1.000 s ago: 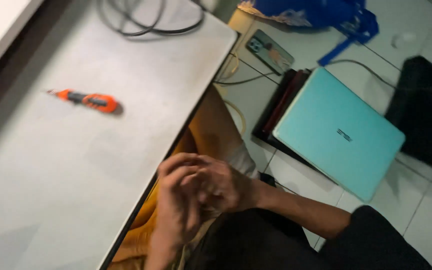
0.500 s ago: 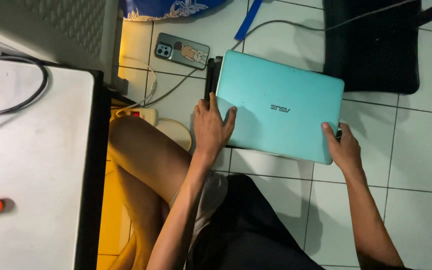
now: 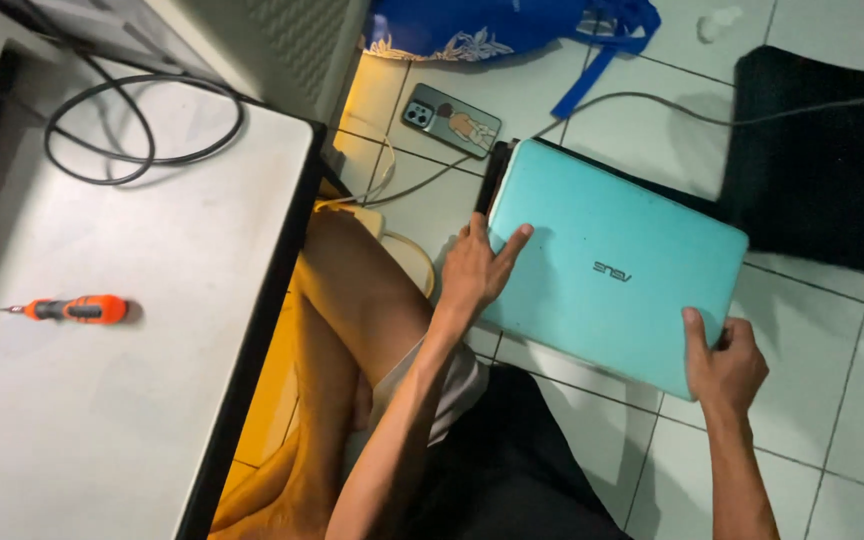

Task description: Unscrewing the bottom panel of a laptop using a manual screwdriver to prepare for repair.

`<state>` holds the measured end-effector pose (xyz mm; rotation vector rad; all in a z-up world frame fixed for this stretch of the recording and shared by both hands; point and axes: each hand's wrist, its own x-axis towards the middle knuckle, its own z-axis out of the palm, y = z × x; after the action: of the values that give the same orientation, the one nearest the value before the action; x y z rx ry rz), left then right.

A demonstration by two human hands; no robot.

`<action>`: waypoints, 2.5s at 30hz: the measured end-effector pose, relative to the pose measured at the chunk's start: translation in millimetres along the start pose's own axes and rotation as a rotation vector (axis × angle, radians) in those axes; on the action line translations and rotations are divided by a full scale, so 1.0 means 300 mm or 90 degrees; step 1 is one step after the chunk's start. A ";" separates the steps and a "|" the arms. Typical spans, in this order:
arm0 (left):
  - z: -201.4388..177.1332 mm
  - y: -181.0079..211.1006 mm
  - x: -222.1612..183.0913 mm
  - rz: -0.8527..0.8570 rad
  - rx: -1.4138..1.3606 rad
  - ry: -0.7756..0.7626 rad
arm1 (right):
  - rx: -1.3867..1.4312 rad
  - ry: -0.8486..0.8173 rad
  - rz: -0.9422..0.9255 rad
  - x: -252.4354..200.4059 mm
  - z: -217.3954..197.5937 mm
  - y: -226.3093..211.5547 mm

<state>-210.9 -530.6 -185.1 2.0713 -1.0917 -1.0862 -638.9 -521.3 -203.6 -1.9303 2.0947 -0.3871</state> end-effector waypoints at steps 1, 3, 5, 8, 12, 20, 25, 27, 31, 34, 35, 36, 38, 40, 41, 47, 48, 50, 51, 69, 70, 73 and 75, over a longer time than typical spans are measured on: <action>-0.091 0.046 -0.070 -0.005 -0.004 0.015 | 0.004 -0.003 -0.016 -0.022 -0.015 -0.032; -0.268 0.119 -0.244 -0.003 -0.149 -0.042 | 0.057 -0.001 -0.013 -0.086 -0.048 -0.092; -0.388 0.120 -0.384 -0.034 -0.129 -0.029 | 0.155 -0.040 -0.033 -0.114 -0.066 -0.152; -0.583 0.086 -0.630 -0.049 -0.128 0.024 | 0.276 -0.099 -0.084 -0.152 -0.067 -0.268; -0.734 -0.086 -1.011 -0.132 -0.181 0.163 | 0.325 -0.186 -0.218 -0.187 -0.109 -0.579; -0.686 -0.320 -1.718 -0.340 -0.436 0.511 | 0.231 -0.407 -0.502 -0.383 -0.214 -1.314; -0.716 -0.445 -1.909 -0.425 -0.536 0.686 | 0.132 -0.494 -0.688 -0.624 -0.192 -1.672; -0.744 -0.472 -1.962 -0.448 -0.522 0.711 | 0.103 -0.550 -0.675 -0.709 -0.179 -1.779; -0.880 -0.484 -1.991 -0.508 -0.494 0.693 | 0.057 -0.570 -0.724 -0.775 -0.117 -1.939; -0.996 -0.455 -1.971 -0.633 -0.385 0.571 | -0.014 -0.585 -0.691 -0.777 -0.101 -2.033; -1.023 -0.479 -1.955 -0.639 -0.313 0.551 | -0.008 -0.569 -0.709 -0.768 -0.089 -2.061; -1.051 -0.500 -1.936 -0.644 -0.242 0.530 | -0.001 -0.553 -0.727 -0.756 -0.078 -2.090; -1.095 -0.535 -1.891 -0.630 -0.197 0.527 | 0.009 -0.528 -0.751 -0.737 -0.041 -2.121; -1.144 -0.558 -1.852 -0.617 -0.149 0.525 | 0.023 -0.504 -0.774 -0.721 -0.003 -2.153; -1.169 -0.562 -1.832 -0.626 -0.133 0.510 | 0.032 -0.495 -0.794 -0.712 0.013 -2.167; -1.211 -0.557 -1.763 -0.628 -0.090 0.539 | 0.013 -0.379 -0.904 -0.659 0.111 -2.179; -1.197 -0.569 -1.759 -0.634 -0.042 0.545 | -0.015 -0.323 -0.951 -0.652 0.122 -2.175; -1.180 -0.561 -1.743 -0.641 0.016 0.546 | -0.039 -0.322 -0.953 -0.639 0.130 -2.179; -1.172 -0.557 -1.738 -0.645 0.073 0.553 | -0.060 -0.316 -0.959 -0.634 0.133 -2.186; -0.808 -0.631 -1.778 -0.265 0.322 0.828 | 0.157 -0.182 -1.491 -0.857 0.141 -1.972; -0.806 -0.642 -1.772 -0.265 0.324 0.832 | 0.160 -0.179 -1.494 -0.863 0.140 -1.993; -0.777 -0.672 -1.753 -0.212 0.324 0.903 | 0.233 -0.060 -1.540 -0.867 0.141 -2.020; -0.763 -0.697 -1.743 -0.232 0.381 0.924 | 0.203 0.026 -1.579 -0.862 0.154 -2.018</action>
<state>-111.4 44.4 -15.4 2.6447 -0.2377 0.8035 -41.1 -311.7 -18.9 -2.7615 -1.3109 -0.8406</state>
